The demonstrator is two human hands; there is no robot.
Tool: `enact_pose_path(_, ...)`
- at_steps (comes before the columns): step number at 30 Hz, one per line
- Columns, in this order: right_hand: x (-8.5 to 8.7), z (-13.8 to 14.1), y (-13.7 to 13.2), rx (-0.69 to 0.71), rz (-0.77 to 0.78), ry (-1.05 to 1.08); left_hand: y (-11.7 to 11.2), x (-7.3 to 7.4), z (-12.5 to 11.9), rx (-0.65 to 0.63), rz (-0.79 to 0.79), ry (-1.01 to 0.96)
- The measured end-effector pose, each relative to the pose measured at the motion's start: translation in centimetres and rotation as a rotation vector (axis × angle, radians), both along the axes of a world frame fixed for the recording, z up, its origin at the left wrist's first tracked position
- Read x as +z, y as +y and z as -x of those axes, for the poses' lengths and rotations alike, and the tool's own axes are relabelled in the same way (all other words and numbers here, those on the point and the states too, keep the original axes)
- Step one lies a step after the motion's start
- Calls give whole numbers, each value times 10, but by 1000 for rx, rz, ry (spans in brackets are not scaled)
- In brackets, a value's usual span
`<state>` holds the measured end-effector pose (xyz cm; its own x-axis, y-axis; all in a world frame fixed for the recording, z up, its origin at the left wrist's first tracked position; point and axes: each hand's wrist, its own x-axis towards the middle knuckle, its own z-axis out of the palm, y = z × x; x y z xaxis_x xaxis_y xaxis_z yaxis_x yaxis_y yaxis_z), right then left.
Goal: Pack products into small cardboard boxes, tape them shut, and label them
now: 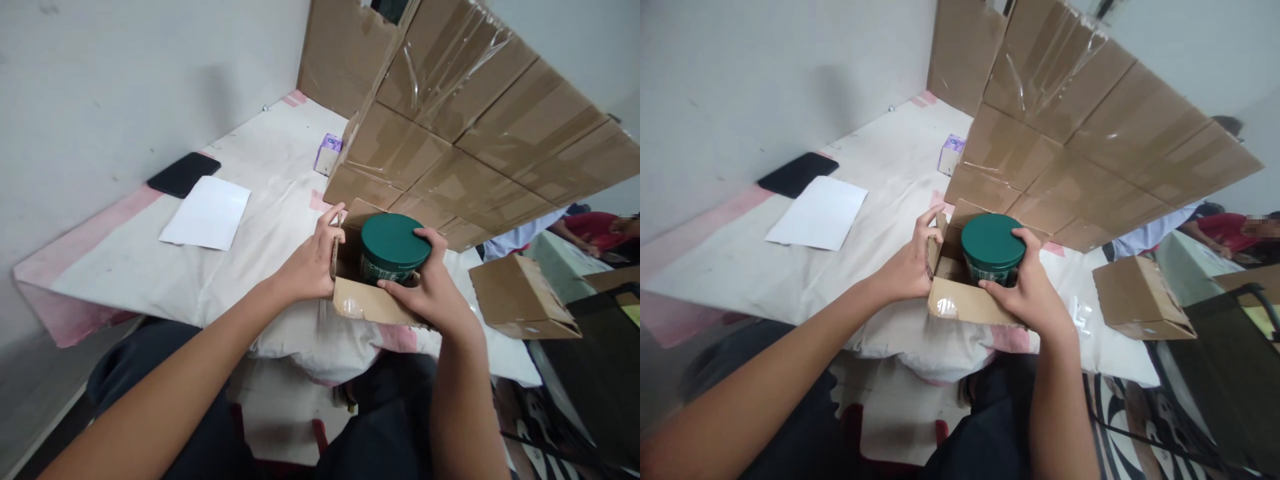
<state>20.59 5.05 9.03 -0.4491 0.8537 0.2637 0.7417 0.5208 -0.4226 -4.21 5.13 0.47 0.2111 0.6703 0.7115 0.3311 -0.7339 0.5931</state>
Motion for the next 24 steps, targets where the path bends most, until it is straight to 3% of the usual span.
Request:
enact_pose_path(8, 36, 18, 6, 178, 83, -435, -3, -2, 0, -34, -19, -18)
enact_pose_path(13, 48, 42, 13, 206, 155, -737, 0, -6, -2, -15, -51, -20)
enact_pose_path(18, 43, 62, 24, 232, 290, -946, 0, -6, -2, -9, -84, 4)
enact_pose_path(24, 10, 63, 49, 274, 271, -980, 1, -5, -2, 10, -105, 30)
